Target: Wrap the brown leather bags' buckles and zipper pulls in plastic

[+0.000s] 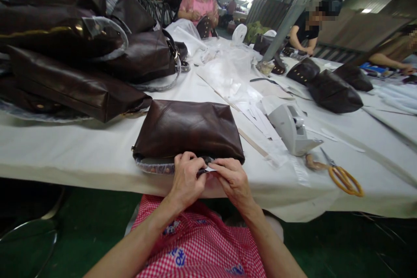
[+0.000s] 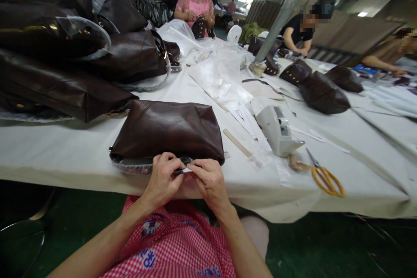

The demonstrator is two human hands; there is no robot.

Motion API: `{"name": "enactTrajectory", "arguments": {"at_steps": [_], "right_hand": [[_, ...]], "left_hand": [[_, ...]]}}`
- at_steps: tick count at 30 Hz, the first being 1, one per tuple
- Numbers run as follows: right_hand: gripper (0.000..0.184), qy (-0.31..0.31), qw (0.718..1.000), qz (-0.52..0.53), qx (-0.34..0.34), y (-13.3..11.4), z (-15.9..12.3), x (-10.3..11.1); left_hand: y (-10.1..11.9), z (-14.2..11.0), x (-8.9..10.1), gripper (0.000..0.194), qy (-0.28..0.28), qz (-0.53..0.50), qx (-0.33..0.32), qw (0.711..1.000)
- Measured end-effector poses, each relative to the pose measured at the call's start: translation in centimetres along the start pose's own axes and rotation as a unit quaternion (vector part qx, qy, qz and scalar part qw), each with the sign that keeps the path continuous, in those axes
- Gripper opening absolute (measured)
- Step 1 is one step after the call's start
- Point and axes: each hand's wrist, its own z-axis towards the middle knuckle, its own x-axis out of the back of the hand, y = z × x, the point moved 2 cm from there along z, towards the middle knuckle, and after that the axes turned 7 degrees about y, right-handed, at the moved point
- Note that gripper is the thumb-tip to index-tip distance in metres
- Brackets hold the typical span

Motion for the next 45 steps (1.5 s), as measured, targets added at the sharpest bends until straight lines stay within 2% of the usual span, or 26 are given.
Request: {"name": "enactTrajectory", "arguments": {"at_steps": [3, 7, 12, 16, 20, 29, 35, 39, 45], "right_hand": [[0.022, -0.008, 1.000, 0.010, -0.001, -0.2, 0.4, 0.0], [0.024, 0.014, 1.000, 0.016, 0.011, -0.3, 0.6, -0.2], [0.026, 0.010, 1.000, 0.024, 0.012, -0.4, 0.5, -0.4], [0.027, 0.020, 0.999, 0.026, -0.009, -0.5, 0.5, -0.4], [0.023, -0.002, 0.999, 0.037, -0.009, -0.3, 0.7, -0.2], [0.022, 0.005, 0.993, 0.081, 0.080, 0.4, 1.0, -0.1], [0.020, -0.019, 0.975, 0.124, 0.184, 1.6, 1.6, 0.2], [0.022, -0.053, 0.968, 0.136, 0.203, 2.0, 2.1, 0.3], [0.018, -0.033, 0.965, 0.098, 0.243, 2.1, 1.2, 0.1]], "left_hand": [[0.0, 0.1, 0.0, 0.005, -0.004, 0.007, 0.000, 1.000], [0.2, 0.1, -0.1, 0.006, -0.009, 0.021, -0.005, 1.000], [0.7, -0.4, 0.2, 0.020, -0.028, 0.059, -0.031, 0.997], [0.8, -0.6, 0.3, 0.013, -0.049, 0.084, -0.034, 0.995], [0.7, -0.4, -0.1, 0.013, -0.065, 0.094, -0.017, 0.993], [0.6, -0.1, -0.3, 0.016, -0.054, 0.091, -0.024, 0.994], [0.5, 0.1, -0.2, 0.012, -0.081, 0.112, -0.039, 0.990], [0.6, 0.3, -0.2, 0.013, -0.081, 0.124, -0.030, 0.988], [0.6, 0.3, 0.0, 0.012, -0.104, 0.127, -0.033, 0.986]]}}
